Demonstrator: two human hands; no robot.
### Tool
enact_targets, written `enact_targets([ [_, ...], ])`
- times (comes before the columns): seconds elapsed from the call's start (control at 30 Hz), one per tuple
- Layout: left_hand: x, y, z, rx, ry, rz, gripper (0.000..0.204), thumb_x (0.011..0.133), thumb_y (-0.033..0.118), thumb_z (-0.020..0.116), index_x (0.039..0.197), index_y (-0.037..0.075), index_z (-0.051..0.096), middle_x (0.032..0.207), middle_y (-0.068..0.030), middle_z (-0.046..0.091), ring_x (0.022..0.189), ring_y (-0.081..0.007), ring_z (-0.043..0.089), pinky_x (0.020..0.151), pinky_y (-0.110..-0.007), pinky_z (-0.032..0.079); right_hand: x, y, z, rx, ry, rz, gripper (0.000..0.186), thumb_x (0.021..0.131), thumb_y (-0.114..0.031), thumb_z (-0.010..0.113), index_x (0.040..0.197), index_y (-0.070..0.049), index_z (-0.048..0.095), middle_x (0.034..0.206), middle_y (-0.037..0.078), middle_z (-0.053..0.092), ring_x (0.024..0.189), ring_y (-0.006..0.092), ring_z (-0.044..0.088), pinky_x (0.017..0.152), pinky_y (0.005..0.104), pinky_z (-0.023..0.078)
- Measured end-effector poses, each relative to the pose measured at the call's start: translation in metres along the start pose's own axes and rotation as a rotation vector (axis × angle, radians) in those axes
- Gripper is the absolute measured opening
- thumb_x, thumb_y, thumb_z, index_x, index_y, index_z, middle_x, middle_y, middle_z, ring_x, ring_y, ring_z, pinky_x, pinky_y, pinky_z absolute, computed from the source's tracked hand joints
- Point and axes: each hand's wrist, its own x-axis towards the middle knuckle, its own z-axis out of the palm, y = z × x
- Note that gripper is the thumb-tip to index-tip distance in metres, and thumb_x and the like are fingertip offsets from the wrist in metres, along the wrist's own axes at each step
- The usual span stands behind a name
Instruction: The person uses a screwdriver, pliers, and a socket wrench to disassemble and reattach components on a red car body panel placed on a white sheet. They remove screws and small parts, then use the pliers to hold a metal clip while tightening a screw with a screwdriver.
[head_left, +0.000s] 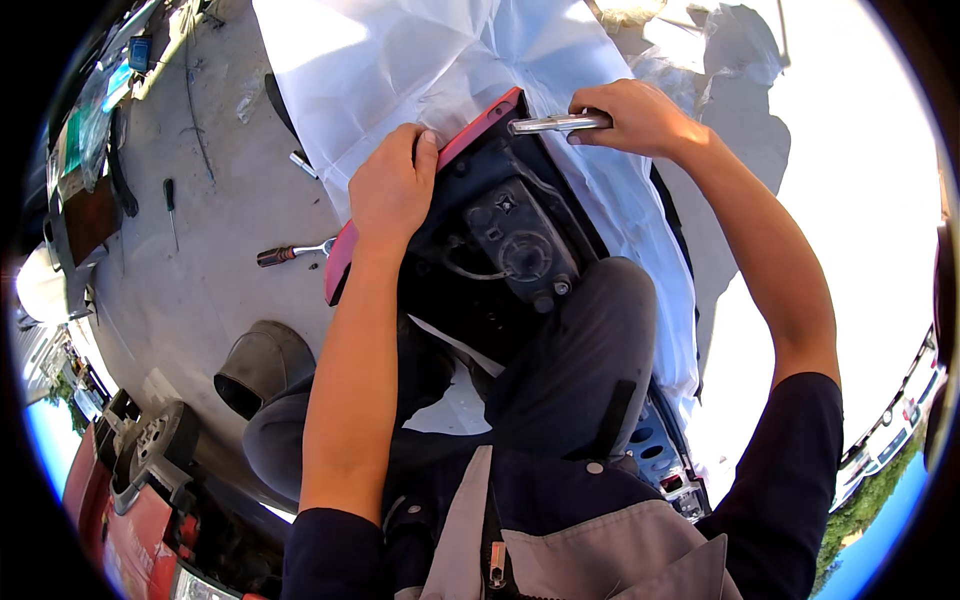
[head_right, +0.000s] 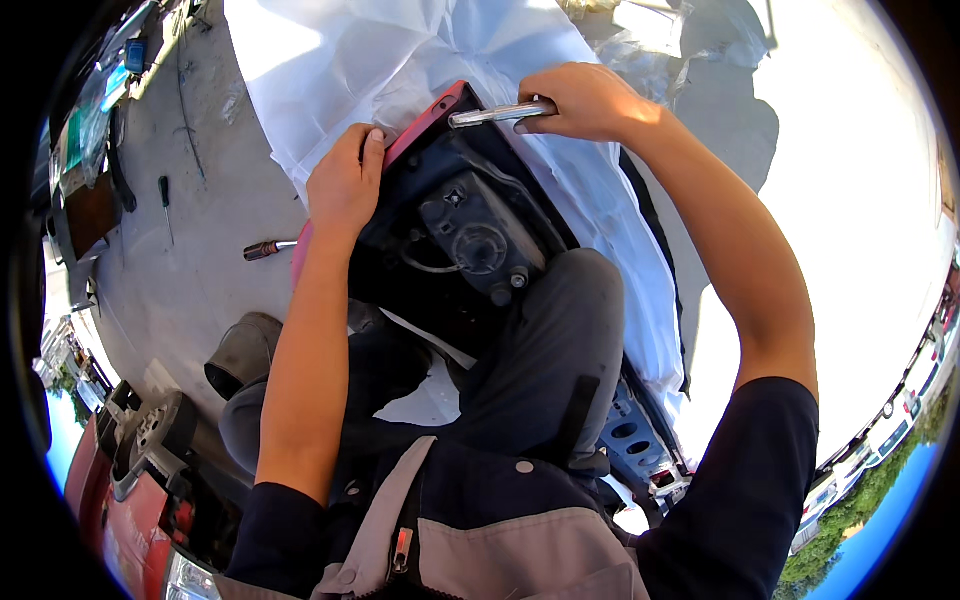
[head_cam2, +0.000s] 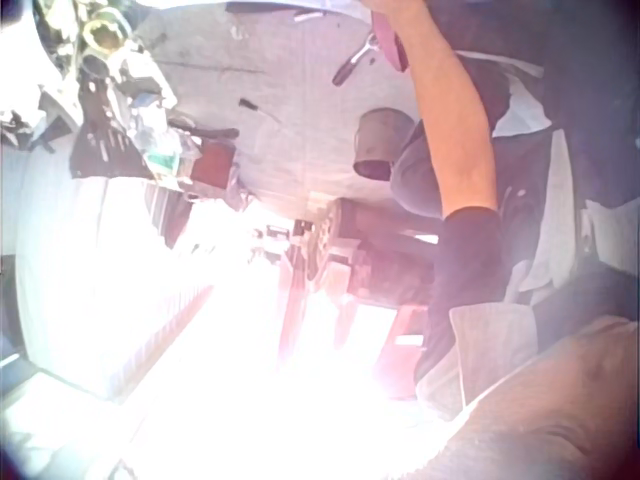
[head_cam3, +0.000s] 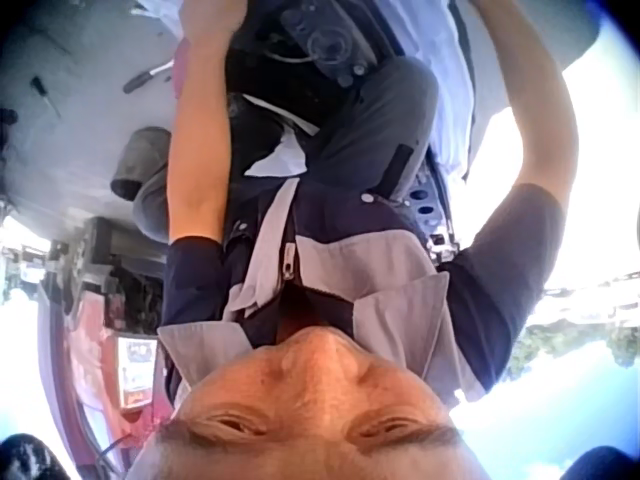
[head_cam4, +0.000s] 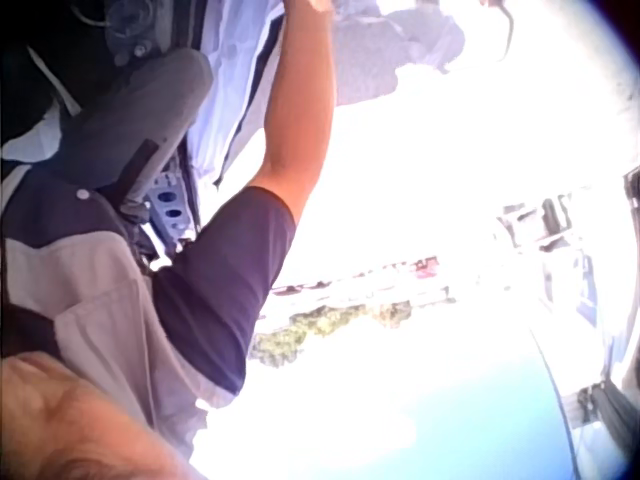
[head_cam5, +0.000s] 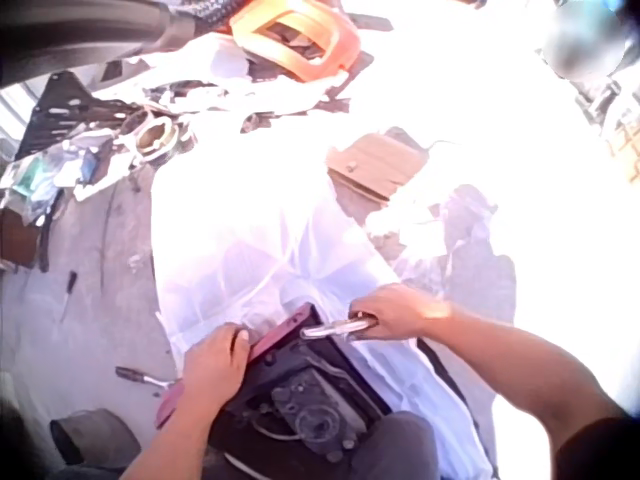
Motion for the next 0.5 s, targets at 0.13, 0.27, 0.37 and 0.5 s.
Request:
enact_targets([
  [0.13, 0.002, 0.033, 0.006, -0.114, 0.278, 0.395, 0.032, 0.089, 0.017, 0.067, 0.118, 0.005, 0.062, 0.113, -0.0143, 0.065, 0.104, -0.0334, 0.064, 0.088, -0.043, 0.05, -0.039, 0.023, 0.02, -0.088, 0.303, 0.049, 0.03, 0.086, -0.036, 0.074, 0.094, -0.011, 0.063, 0.084, 0.005, 0.067, 0.082, 0.0288, 0.067, 0.067, 0.0419, 0.052],
  [0.27, 0.0, 0.147, 0.048, 0.122, 0.266, 0.626, 0.045, 0.077, 0.012, 0.072, 0.12, 0.002, 0.061, 0.113, -0.0107, 0.066, 0.107, -0.0259, 0.063, 0.095, -0.039, 0.046, -0.027, 0.025, 0.035, -0.121, 0.53, 0.023, 0.019, 0.081, -0.023, 0.074, 0.09, -0.011, 0.062, 0.082, 0.003, 0.066, 0.08, 0.0279, 0.068, 0.064, 0.04, 0.053],
  [0.37, 0.024, 0.165, 0.071, 0.395, -0.096, 0.382, 0.03, 0.083, 0.014, 0.07, 0.111, 0.005, 0.068, 0.098, -0.0044, 0.07, 0.098, -0.0231, 0.07, 0.088, -0.039, 0.051, -0.02, 0.026, 0.036, -0.126, 0.517, 0.034, 0.016, 0.078, -0.016, 0.073, 0.086, -0.011, 0.061, 0.082, 0.005, 0.066, 0.078, 0.0298, 0.067, 0.063, 0.0414, 0.052],
  [0.5, 0.044, 0.16, 0.075, 0.335, -0.383, 0.423, 0.017, 0.086, 0.015, 0.069, 0.101, 0.01, 0.074, 0.096, -0.0017, 0.074, 0.091, -0.0226, 0.073, 0.075, -0.039, 0.055, -0.024, 0.031, 0.033, -0.191, 0.385, 0.062, 0.016, 0.077, -0.014, 0.073, 0.083, -0.009, 0.059, 0.081, 0.006, 0.065, 0.076, 0.0327, 0.066, 0.063, 0.043, 0.052],
])
